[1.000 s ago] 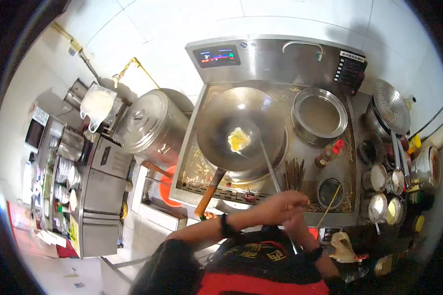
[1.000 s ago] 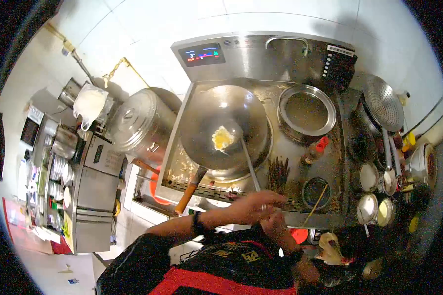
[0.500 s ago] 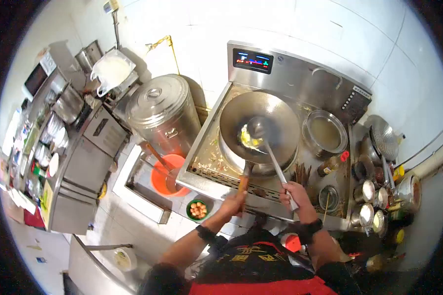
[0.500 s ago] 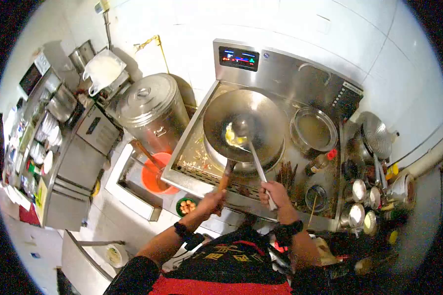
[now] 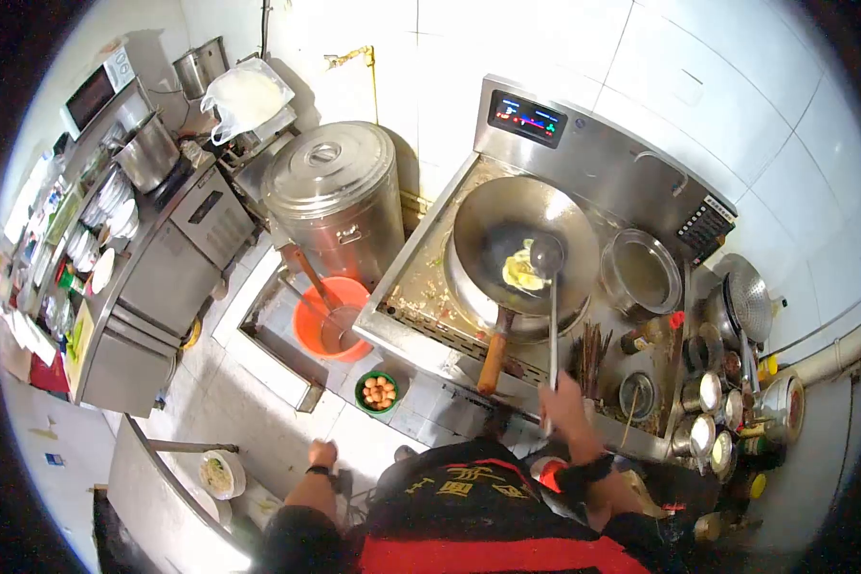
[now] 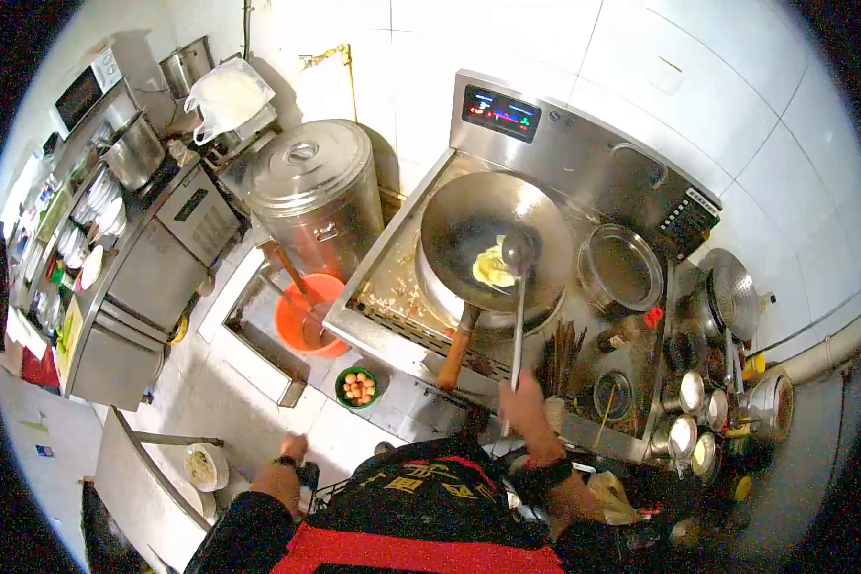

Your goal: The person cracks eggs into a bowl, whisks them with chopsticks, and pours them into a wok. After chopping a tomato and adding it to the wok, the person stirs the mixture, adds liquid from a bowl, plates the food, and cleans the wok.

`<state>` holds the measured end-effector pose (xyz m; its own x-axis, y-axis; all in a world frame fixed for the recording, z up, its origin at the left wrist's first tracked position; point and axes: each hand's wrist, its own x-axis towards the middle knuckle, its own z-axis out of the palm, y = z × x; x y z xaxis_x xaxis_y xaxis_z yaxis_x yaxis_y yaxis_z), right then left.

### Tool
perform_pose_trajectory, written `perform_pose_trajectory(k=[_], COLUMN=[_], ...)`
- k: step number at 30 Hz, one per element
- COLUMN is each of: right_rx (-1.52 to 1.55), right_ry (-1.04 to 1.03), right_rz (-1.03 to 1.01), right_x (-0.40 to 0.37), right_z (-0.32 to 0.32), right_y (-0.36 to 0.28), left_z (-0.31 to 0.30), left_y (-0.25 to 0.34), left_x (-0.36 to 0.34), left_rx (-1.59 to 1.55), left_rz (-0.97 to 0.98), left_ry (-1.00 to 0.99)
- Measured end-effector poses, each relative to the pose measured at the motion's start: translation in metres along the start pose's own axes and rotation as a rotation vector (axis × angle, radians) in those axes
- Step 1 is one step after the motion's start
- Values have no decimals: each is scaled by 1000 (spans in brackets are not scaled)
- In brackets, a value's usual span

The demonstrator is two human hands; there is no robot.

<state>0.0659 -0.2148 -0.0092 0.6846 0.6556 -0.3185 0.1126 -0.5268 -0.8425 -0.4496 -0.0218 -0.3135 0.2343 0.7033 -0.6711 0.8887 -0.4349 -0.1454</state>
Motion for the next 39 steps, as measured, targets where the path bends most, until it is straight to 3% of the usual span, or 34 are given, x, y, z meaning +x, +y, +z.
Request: perform_pose_trajectory(k=[1, 2, 4, 6, 8, 9, 10, 11, 12, 17, 18, 20, 21, 24, 25, 27, 31, 32, 33, 34, 36, 37, 38, 39], right_rx=[-73, -76, 132, 236, 399, 114, 109, -180, -469, -638, -719, -793, -759, -668, -666, -483, -447, -556, -664, -657, -837, -858, -856, -721], right_ry=[14, 12, -130, -175, -188, -167, -174, -49, 78, -107, -114, -114, -61, 65, 73, 117, -23, -47, -71, -69, -68, -8, 1, 31], right_rz=[-29, -33, 179, 287, 59, 16, 12, -86, -186, -184, -197, -204, -174, -122, -113, -257, -138, -218, -299, -298, 6, -45, -39, -24], right_x=[-19, -22, -24, 10, 33, 41, 39, 31, 22, -29, -38, -37, -27, 20, 29, 44, -18, -27, -33, -34, -32, -13, 6, 24], right_z=[4, -3, -22, -31, -26, -17, -12, -6, -2, -56, -66, -67, -62, -25, -16, -2, -37, -54, -63, -64, -63, -54, -40, -22], right_y=[-5, -15, -26, -17, -13, -4, 8, 12, 6, 16, 10, 2, -9, -5, 11, 31, 11, 24, 30, 11, -45, -33, -22, -14], left_z=[13, 25, 67, 89, 101, 103, 105, 114, 110, 46, 55, 82, 87, 79, 81, 57, -11, -21, -17, 3, 7, -2, -10, -2], left_y=[-24, -34, -55, -65, -64, -61, -60, -28, -14, 10, 6, -11, -17, -24, -24, -12, 18, 20, 19, 17, 6, 3, 0, -1], left_x=[-29, -55, -93, -117, -120, -118, -118, -119, -117, -97, -92, -70, -62, -50, -46, -44, -57, -61, -58, -44, -41, -47, -53, -49], left_rx=[109, 142, 24, 61, 117, 139, 162, -179, -187, -1649, -1651, -1554, -1542, -1033, -765, -685, -1444, -1650, -1646, -1567, -1470, -633, 146, 129], left_rz=[110, 115, 182, 250, 381, 440, 497, 69, 65, -437, -438, 11, 15, 436, 449, 341, -182, -307, -308, -262, -206, 259, 649, 680], left_ry=[7, -144, -253, -229, -128, -70, -15, -71, -75, -278, -277, -310, -314, -145, -91, -72, -87, -70, -68, -79, -94, -157, 122, 113])
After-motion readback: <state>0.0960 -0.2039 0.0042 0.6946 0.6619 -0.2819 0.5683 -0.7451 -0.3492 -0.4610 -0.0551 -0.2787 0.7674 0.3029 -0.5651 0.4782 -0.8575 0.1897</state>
